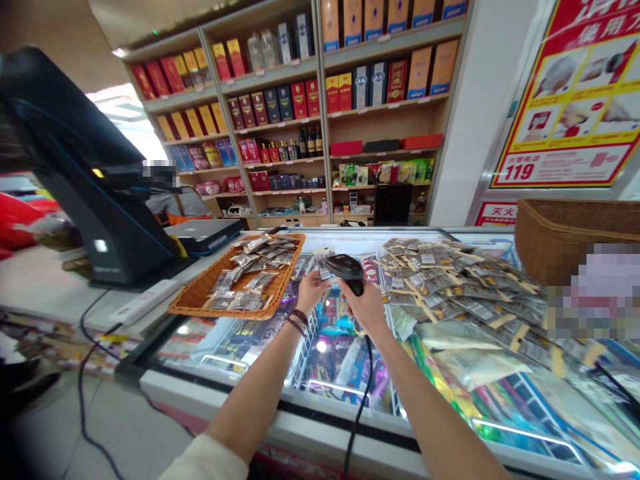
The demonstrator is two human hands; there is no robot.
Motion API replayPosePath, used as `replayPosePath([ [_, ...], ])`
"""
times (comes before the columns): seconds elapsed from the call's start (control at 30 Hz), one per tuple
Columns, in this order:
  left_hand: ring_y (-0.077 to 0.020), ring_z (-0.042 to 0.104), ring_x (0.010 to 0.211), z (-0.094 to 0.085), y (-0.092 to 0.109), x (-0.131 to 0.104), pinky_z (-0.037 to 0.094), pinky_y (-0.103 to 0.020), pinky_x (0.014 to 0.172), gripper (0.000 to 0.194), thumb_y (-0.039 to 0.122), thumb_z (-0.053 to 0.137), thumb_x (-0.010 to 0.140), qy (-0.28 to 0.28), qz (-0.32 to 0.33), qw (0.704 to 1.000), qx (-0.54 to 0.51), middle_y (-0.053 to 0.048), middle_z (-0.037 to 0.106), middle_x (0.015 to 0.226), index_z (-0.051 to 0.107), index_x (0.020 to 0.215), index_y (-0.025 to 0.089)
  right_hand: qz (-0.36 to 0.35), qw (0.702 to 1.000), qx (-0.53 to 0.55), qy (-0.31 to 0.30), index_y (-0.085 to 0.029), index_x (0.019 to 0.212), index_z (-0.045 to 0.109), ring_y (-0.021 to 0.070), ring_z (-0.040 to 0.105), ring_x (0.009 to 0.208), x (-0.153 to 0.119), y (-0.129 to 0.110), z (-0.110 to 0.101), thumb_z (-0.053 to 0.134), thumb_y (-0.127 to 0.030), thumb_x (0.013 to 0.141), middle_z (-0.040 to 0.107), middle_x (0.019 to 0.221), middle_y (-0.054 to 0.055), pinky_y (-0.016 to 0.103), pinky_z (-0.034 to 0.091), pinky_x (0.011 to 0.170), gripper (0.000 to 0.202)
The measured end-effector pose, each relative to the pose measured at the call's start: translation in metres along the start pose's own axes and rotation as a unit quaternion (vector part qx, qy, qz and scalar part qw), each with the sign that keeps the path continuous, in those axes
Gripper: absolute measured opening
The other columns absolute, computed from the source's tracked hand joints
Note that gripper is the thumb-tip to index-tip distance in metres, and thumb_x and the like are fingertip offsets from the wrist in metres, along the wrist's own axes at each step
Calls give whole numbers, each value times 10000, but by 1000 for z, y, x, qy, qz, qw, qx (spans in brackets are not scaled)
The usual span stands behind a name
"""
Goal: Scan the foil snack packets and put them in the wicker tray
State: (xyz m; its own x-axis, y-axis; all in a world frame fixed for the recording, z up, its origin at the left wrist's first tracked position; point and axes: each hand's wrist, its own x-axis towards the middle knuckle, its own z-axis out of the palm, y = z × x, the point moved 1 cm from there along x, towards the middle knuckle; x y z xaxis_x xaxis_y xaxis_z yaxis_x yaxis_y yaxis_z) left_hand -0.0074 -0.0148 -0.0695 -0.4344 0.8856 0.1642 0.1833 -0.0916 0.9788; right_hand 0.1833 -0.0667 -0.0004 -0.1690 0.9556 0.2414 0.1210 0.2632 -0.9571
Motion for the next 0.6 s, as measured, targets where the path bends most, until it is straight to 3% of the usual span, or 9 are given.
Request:
replayPosePath([
  [0.1,-296,795,937,1,1,2,637,-521,997,249,109,842,735,-2,-8,1000,-18,-70,771,834,748,955,176,-3,1000,12,14,-261,619,593,181,537,335,5,1,-5,724,-829,710,544,394,2,303,444,402,590],
  [0.2,-272,794,937,2,3,6,637,-501,1008,282,109,849,722,-17,-29,998,-48,-49,764,802,758,983,167,-5,999,27,42,-249,655,601,168,538,339,12,4,-19,750,-819,689,628,484,23,297,427,379,591],
  [0.37,-206,766,776,17,19,18,671,-412,906,308,125,869,687,-53,-45,992,-104,-31,747,751,766,977,142,-3,995,28,98,-248,667,590,155,534,339,20,8,-66,778,-813,654,651,529,26,288,418,363,596],
  [0.47,-158,715,663,48,35,25,671,-343,812,239,129,873,687,-101,-37,983,-151,0,708,673,759,897,149,4,992,27,122,-246,652,579,155,529,344,18,10,-101,800,-811,635,617,496,16,286,420,365,607],
  [0.6,-153,722,683,112,65,34,659,-336,849,177,148,873,727,-169,-31,967,-190,-3,708,672,750,854,150,14,986,23,167,-242,684,595,159,522,349,6,15,-143,803,-799,642,608,485,9,289,418,365,597],
])
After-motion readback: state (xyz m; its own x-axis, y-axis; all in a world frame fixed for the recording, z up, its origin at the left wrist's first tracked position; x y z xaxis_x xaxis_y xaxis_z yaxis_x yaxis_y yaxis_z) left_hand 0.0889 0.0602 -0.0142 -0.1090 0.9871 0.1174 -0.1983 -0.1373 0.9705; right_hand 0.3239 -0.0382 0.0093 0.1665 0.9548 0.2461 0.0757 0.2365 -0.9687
